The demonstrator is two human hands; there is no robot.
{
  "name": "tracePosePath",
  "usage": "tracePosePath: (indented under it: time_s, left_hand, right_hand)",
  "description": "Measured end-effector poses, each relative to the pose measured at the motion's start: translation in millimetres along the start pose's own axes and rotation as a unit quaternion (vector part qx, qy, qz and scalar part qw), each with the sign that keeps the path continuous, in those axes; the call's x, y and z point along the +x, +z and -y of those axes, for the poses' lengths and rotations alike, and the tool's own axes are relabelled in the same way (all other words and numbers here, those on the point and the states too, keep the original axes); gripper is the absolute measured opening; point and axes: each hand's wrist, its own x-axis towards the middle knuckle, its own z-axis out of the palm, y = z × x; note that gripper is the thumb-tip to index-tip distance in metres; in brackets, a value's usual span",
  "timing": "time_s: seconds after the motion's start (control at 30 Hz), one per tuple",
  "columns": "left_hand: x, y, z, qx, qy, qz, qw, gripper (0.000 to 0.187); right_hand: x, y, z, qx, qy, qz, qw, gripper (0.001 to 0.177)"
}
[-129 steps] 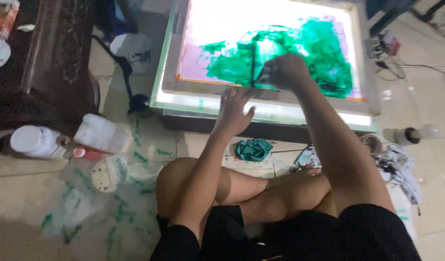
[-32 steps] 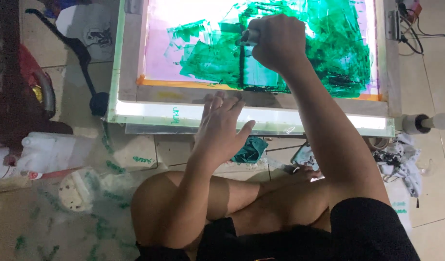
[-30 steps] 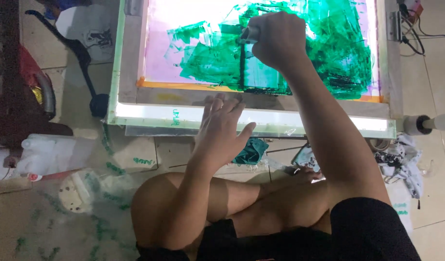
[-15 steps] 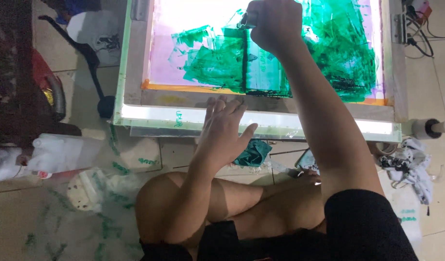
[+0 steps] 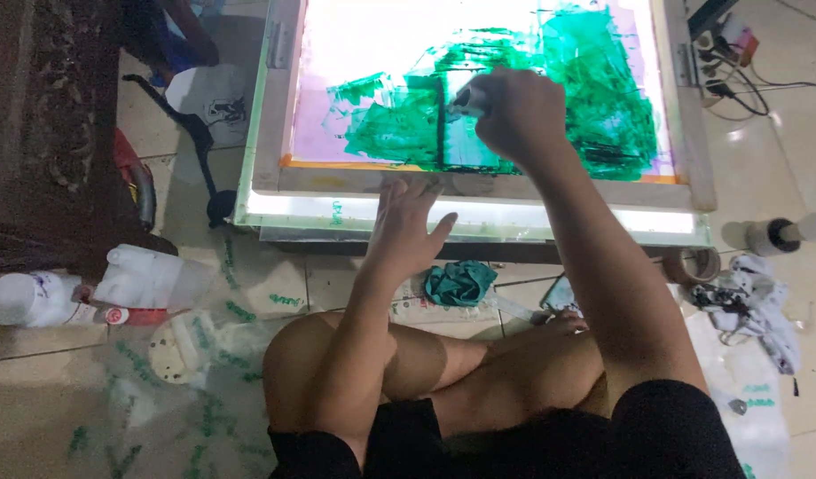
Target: Manually screen printing a green design onto clear plastic bags using a squeegee and a hinged screen frame over a light box.
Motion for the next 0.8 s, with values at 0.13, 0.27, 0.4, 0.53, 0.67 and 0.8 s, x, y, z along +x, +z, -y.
tracePosePath:
  time_s: [0.13,0.27,0.4,0.53,0.67,0.8]
  left_hand:
    - [-7.6,-29.0,-21.6,-0.01,-0.021,0.017,1.0,0.046]
    - [-11.1,-38.7,-29.5,-0.013,-0.02,0.006,1.0,0.044]
    - [-11.6,-48.6,-33.4,-0.002,-0.014,0.013,1.0,0.042]
    - [-16.3,-55.9,-41.2,-0.004,-0.026,0.033,0.999,0.045]
    - [-13.4,-53.0,-36.6,-0.011,-0.039,0.043,0.998,0.04]
    - [-12.3,-55.7,-36.0,-0.01,-0.043,0.055,0.998,0.044]
  right_hand:
    - [-48.8,-26.4,27.2,0.05,0.009,0.035,0.998,0.043]
    - [-71.1,-3.9,25.7,0.029,-0.017,0.04,0.999,0.048]
    - [-66.3,8.8,29.8,-0.014,-0.033,0.046,0.998,0.032]
    - [-49.1,26.2,27.1,-0.041,-0.029,0.005,0.999,0.03]
    - [-50.0,-2.2,25.9,0.005,-0.039,0.021,0.999,0.035]
    - [-56.0,9.6,20.0,-0.023,-0.018,0.048,0.998,0.037]
